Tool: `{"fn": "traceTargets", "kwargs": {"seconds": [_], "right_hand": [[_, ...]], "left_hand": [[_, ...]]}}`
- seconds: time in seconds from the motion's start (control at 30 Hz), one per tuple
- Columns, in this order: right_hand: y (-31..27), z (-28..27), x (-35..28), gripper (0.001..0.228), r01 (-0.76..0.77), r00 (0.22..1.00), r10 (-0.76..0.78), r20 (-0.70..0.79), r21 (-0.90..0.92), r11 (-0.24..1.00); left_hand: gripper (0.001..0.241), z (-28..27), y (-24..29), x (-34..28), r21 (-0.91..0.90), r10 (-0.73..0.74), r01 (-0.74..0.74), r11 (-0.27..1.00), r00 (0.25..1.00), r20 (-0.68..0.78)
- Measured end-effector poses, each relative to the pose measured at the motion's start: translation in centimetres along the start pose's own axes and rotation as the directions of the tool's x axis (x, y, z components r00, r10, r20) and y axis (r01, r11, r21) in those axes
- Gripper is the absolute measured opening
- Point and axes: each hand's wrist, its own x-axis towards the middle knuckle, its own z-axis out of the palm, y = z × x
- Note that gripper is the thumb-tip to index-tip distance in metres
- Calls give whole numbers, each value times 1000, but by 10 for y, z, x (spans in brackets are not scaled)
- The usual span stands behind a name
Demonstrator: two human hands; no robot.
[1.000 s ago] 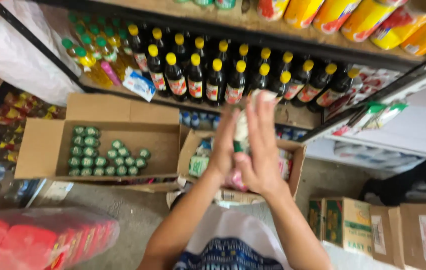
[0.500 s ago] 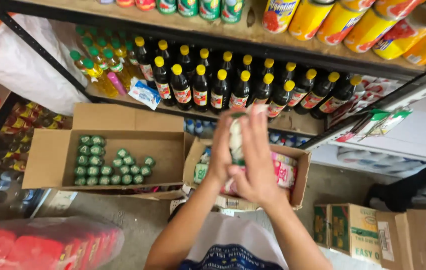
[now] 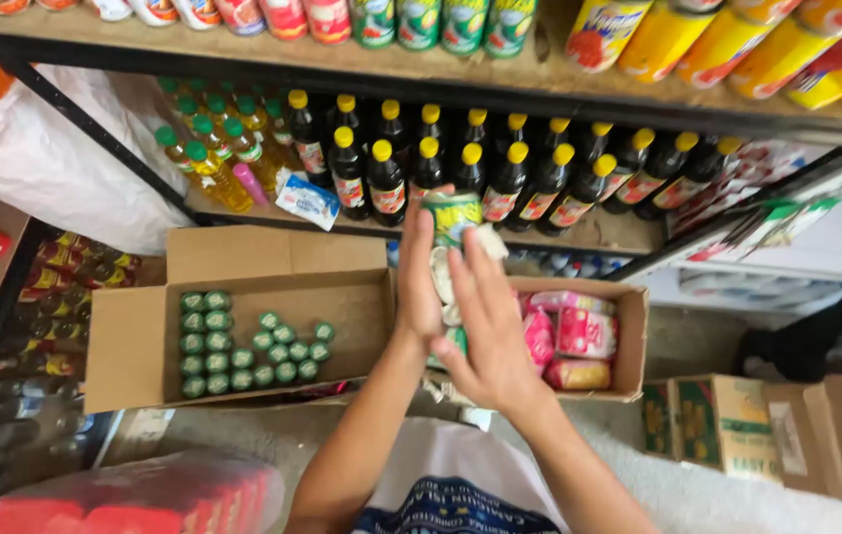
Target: Stocking and organizing canned goods and small packets on retail shelves and in boxes.
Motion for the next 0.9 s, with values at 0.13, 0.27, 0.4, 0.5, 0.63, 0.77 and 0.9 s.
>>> {"fn": "traceTargets", "kwargs": {"seconds": [0.13, 0.27, 0.4, 0.5, 0.63, 0.77, 0.9], "right_hand": [[0, 19, 7, 81, -52, 998, 52, -22, 0, 999], [-16, 23, 45, 73, -49, 993, 44, -108, -46, 998], [-33, 54, 9, 83, -89, 994, 86, -63, -39, 995], [-29, 61, 15, 82, -84, 996, 84, -31, -8, 996], [-33, 50, 52, 77, -58, 992, 56, -109, -16, 998], [-43, 83, 29, 89, -80, 994, 76, -74, -44, 996], [-39, 88, 10, 83, -35, 999, 40, 27, -154, 987]], "left_hand": [[44, -47, -65, -1, -35, -115, 115, 993, 993, -5], [42, -43, 11, -1, -63, -101, 113, 992, 979, 176], [53, -63, 6, 9, -158, -126, 142, 977, 987, 104], [48, -72, 1, 11, -237, -141, 147, 960, 989, 41], [44, -88, 3, -1, -94, -157, 171, 981, 977, 147], [60, -100, 4, 3, -147, -474, 462, 875, 878, -67], [56, -102, 0, 12, -144, -157, 154, 978, 988, -11]]}}
